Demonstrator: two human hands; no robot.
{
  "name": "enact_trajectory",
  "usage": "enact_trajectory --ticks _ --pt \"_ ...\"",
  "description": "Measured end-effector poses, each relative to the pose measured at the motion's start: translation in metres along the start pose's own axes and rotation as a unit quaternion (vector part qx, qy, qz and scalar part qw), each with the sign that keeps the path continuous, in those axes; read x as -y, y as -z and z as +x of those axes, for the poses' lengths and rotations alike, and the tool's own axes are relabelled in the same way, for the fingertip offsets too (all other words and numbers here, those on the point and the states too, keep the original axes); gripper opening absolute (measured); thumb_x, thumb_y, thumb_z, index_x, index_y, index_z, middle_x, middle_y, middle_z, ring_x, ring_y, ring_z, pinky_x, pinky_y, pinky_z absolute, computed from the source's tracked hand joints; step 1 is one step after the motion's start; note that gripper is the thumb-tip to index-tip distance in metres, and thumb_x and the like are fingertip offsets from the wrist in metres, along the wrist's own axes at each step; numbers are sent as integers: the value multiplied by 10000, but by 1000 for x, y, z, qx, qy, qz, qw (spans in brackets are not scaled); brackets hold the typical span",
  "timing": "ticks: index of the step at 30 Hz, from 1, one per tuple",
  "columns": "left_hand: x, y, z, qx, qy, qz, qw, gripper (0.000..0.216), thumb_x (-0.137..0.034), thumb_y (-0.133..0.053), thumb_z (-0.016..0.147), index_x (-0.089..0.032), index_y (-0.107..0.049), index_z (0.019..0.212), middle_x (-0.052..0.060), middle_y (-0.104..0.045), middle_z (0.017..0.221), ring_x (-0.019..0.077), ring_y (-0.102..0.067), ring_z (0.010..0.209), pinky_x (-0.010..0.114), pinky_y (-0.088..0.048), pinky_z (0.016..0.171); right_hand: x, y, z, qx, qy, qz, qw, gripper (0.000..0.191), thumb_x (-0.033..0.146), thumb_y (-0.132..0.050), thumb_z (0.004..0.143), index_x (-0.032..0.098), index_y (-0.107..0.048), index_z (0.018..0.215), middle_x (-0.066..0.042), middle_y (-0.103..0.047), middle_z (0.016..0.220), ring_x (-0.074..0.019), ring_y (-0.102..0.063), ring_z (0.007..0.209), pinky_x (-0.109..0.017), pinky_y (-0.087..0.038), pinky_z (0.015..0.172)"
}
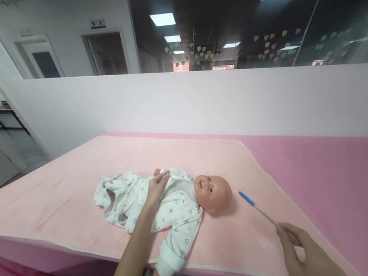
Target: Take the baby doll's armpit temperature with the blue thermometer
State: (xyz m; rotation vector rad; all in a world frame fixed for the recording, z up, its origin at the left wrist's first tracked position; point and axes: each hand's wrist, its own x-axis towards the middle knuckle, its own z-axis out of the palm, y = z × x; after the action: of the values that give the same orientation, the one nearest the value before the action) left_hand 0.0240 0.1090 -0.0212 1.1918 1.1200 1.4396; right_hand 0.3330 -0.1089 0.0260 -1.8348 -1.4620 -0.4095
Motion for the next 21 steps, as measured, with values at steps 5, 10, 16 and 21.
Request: enact_trajectory --ticks 5,10,16,21 --pt "1 1 0 0 -25 -7 1000 517 -466 -632 713 -150 -626 1121 101 -654 946 213 -604 919 278 -485 737 95 -26 47 -15 196 93 976 244 282 -380 899 228 -606 822 -52 -668 747 -195 -613 681 -303 -418 616" --pt "-1 1 -4 15 -32 -54 998 557 -474 -651 688 -160 -594 1144 33 -612 763 161 -588 766 234 -448 653 159 -108 78 101 287 -20 952 271 15 -426 768 203 -468 577 -42 -565 556 -168 -528 527 -293 -331 545" --pt "-2 0 -4 45 -17 -99 994 523 -478 -688 657 -155 -570 1052 -43 -483 597 77 -452 525 188 -347 519 196 -174 101 183 268 -60 944 200 -50 -508 739 147 -540 750 -69 -610 572 -175 -584 518 -262 -331 528" --pt "-2 -1 -6 49 4 -117 992 530 -478 -702 644 -162 -558 1044 -5 -559 696 101 -511 601 199 -381 563 197 -181 109 213 271 -82 935 179 -42 -526 737 115 -582 801 -117 -649 661 -207 -626 616 -265 -357 550"
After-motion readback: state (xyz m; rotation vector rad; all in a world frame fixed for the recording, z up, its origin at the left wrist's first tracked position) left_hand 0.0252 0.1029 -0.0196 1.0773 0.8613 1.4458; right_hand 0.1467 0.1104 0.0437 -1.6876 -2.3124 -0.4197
